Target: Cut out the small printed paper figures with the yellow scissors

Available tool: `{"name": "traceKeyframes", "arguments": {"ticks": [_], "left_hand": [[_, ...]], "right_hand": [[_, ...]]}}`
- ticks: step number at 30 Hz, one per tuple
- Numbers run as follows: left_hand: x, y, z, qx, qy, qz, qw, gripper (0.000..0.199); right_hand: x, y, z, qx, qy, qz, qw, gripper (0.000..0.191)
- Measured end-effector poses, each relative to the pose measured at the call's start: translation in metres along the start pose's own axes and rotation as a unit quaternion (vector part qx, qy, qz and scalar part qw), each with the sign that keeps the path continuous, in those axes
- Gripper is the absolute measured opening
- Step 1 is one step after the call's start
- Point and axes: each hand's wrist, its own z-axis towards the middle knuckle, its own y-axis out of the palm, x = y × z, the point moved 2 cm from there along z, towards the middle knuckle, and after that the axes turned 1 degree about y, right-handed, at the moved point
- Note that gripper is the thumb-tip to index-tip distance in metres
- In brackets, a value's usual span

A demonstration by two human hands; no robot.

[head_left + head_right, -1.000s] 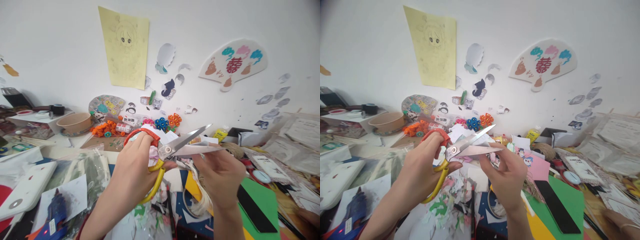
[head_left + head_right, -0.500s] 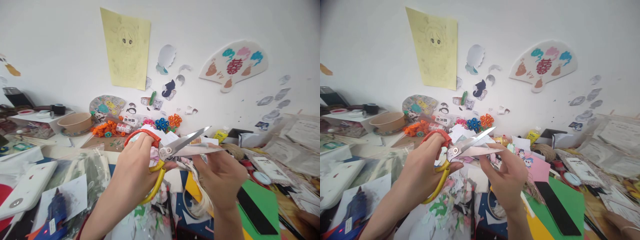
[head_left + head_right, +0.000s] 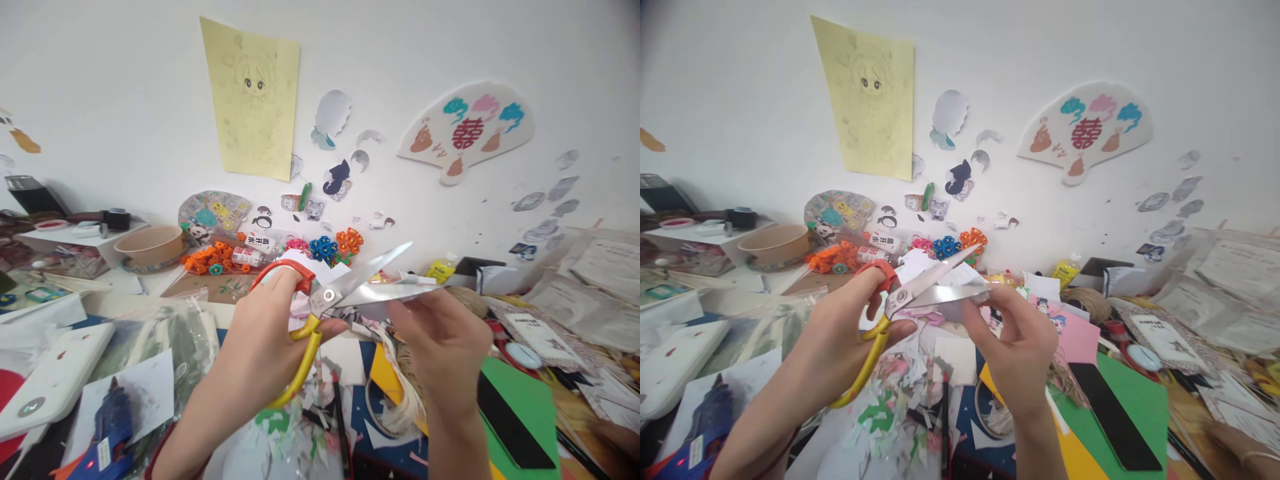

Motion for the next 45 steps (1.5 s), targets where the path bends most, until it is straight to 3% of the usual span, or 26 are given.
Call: {"name": "traceKeyframes", "arguments": {"ticks": [5, 12, 18, 23, 33, 45], "left_hand": [[-0.009, -0.011, 0.003, 0.005, -0.014, 0.002, 1.000, 0.043], [-0.006, -0.010, -0.004, 0.032, 0.071, 0.080, 0.994, 0.037], [-0.008, 0.000, -0.008, 0.021, 0.108, 0.082, 0.991, 0.027], [-0.009, 0.000, -0.009, 0.016, 0.102, 0.073, 0.992, 0.025], [-0.007, 0.000, -0.011, -0.007, 0.103, 0.055, 0.993, 0.020], [-0.007, -0.001, -0.010, -0.025, 0.102, 0.070, 0.992, 0.013]], "right_hand": [[0.003, 0.001, 0.005, 0.029, 0.021, 0.048, 0.998, 0.011], [-0.003, -0.001, 0.004, 0.134, -0.023, 0.022, 0.990, 0.016], [-0.004, -0.004, 0.005, 0.110, -0.030, 0.078, 0.990, 0.013], [0.002, -0.014, 0.004, 0.130, -0.012, 0.097, 0.987, 0.019], [0.002, -0.016, 0.006, 0.084, -0.008, 0.131, 0.988, 0.020], [-0.002, -0.013, 0.007, 0.076, -0.059, 0.101, 0.990, 0.020]]}}
